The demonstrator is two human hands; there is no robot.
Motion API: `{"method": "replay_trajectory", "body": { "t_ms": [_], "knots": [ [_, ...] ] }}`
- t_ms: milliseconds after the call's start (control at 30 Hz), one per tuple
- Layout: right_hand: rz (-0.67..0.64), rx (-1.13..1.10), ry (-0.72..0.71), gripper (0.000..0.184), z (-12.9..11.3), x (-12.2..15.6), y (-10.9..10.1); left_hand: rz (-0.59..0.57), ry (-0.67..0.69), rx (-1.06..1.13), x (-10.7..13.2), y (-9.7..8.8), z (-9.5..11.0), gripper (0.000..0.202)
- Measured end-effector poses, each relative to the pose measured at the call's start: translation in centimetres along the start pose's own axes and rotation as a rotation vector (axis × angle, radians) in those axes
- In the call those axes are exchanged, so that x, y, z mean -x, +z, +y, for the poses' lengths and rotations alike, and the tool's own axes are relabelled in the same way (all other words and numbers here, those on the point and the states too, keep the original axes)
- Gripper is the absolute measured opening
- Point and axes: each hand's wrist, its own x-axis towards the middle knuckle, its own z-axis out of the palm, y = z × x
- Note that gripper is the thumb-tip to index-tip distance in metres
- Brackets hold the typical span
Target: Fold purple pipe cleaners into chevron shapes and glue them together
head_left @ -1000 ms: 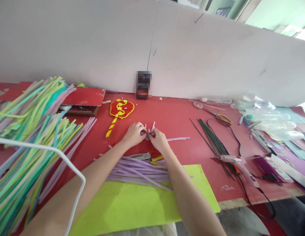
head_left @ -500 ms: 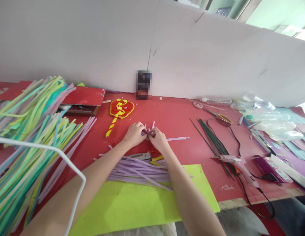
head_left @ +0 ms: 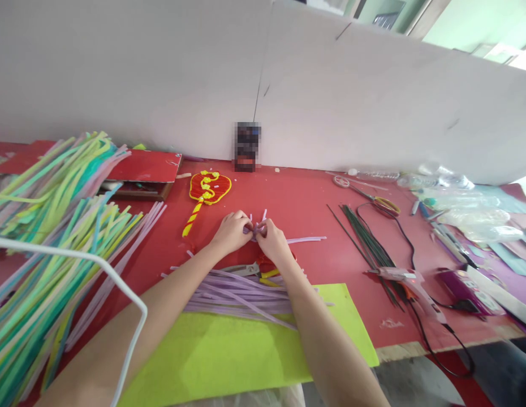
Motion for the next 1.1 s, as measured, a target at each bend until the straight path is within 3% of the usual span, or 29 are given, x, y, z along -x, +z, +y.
{"method": "replay_trajectory", "body": {
  "t_ms": [467, 800, 967, 1100],
  "knots": [
    [-0.008, -0.125, 0.014, 0.022, 0.7, -0.2, -0.5, 0.015, 0.025, 0.003, 0.0, 0.1, -0.1, 0.015],
    [0.003, -0.168, 0.032, 0.018, 0.3, 0.1, -0.5, 0.090, 0.008, 0.167, -0.3, 0.3, -1.2, 0.024],
    [-0.004, -0.156, 0.035, 0.019, 0.4, 0.1, -0.4, 0.073, 0.082, 0.089, -0.2, 0.1, -1.0, 0.025],
    [0.004, -0.172, 0.034, 0.018, 0.4, 0.0, -0.4, 0.185, 0.047, 0.006, -0.1, -0.2, -1.1, 0.027]
  ]
}}
